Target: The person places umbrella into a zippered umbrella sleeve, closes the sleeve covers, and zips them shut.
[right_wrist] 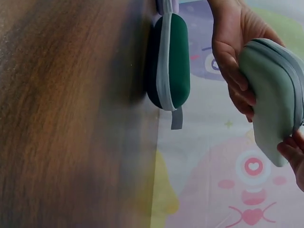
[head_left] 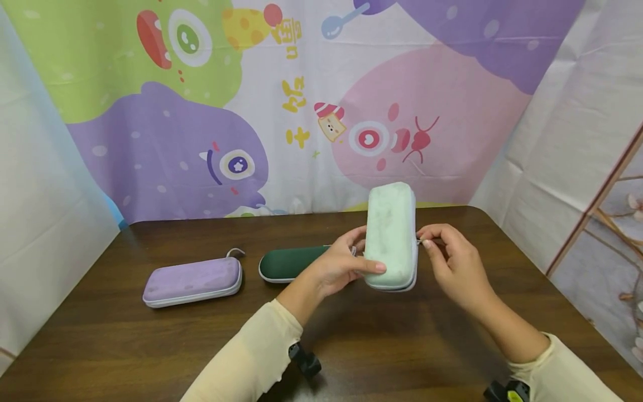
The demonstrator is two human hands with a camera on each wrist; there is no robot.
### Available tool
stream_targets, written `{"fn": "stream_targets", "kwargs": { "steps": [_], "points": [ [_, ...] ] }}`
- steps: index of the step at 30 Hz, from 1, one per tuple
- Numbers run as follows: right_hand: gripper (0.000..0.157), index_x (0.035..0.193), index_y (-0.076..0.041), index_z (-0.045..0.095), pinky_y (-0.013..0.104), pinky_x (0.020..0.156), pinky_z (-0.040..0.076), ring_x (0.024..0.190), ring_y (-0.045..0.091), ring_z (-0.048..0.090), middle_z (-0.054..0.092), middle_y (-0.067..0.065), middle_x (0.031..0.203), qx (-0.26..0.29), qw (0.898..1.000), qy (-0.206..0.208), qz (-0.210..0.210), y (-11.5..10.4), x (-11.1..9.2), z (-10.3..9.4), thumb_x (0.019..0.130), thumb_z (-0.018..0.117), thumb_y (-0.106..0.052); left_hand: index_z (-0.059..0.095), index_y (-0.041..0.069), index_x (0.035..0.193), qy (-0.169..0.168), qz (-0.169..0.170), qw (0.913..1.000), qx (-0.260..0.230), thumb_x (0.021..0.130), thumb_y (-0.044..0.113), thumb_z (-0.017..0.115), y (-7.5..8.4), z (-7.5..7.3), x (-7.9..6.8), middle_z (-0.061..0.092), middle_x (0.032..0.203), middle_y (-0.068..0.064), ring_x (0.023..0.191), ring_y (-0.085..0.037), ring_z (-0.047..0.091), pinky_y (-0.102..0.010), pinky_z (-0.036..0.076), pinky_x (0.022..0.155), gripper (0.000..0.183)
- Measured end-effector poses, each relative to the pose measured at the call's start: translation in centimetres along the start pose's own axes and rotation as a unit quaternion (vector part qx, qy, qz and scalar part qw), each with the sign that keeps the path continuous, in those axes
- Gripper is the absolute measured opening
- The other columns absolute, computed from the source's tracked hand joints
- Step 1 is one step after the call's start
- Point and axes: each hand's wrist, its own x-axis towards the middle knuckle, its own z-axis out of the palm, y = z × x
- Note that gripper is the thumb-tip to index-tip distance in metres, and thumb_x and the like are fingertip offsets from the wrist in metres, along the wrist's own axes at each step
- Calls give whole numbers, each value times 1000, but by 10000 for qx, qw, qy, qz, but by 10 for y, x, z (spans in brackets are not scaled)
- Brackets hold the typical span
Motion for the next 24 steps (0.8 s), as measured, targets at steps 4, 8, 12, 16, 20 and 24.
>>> {"fn": "stream_targets", "kwargs": {
  "steps": [4, 8, 12, 16, 20, 24],
  "points": [
    [15, 91, 5, 58, 7, 75, 44, 90, 1, 57, 66, 14, 98, 49, 10000, -54, -58, -1, 0, 0, 85, 60, 18, 46, 3, 133, 361, 66, 9993, 11, 91, 3, 62, 0, -1, 2, 62, 94, -3, 60, -8, 47, -20, 39, 55, 45],
    [16, 91, 5, 58, 7, 76, 44, 91, 2, 59, 67, 13, 98, 102, 9998, -74, -155, -1, -1, 1, 84, 61, 20, 47, 4, 125, 654, 62, 9977, -138, 93, 8, 62, 1, -2, 6, 58, 85, -3, 55, -8, 49, -19, 43, 54, 36],
    [18, 93, 6, 59, 7, 78, 45, 91, 7, 61, 67, 12, 98, 99, 9995, -188, -249, -1, 0, 0, 83, 61, 21, 29, 22, 145, 590, 146, 9978, -262, 87, -2, 64, 7, -5, 5, 61, 111, -16, 77, -23, 68, -32, 57, 65, 72],
    [19, 94, 5, 60, 8, 75, 46, 89, 11, 62, 67, 12, 98, 1, 9992, -305, -270, 0, 1, -2, 82, 62, 21, 17, 46, 150, 293, 223, 9989, -289, 86, -10, 63, 11, -7, 4, 58, 120, -24, 82, -28, 68, -37, 57, 63, 97],
    [20, 92, 3, 61, 9, 70, 45, 83, 14, 60, 65, 9, 94, -161, 9987, -336, -337, 0, 1, -3, 82, 64, 19, 17, 48, 150, 128, 300, 9990, -294, 85, -13, 61, 13, -8, 2, 57, 120, -24, 85, -28, 68, -39, 58, 64, 100],
    [23, 91, 1, 61, 13, 67, 41, 78, 9, 52, 62, 7, 90, -315, 9976, -350, -498, 0, 0, -4, 79, 66, 20, 17, 43, 152, 300, 434, 9981, -319, 83, -14, 63, 11, -8, 1, 59, 114, -21, 84, -27, 69, -39, 58, 62, 100]
  ]
}}
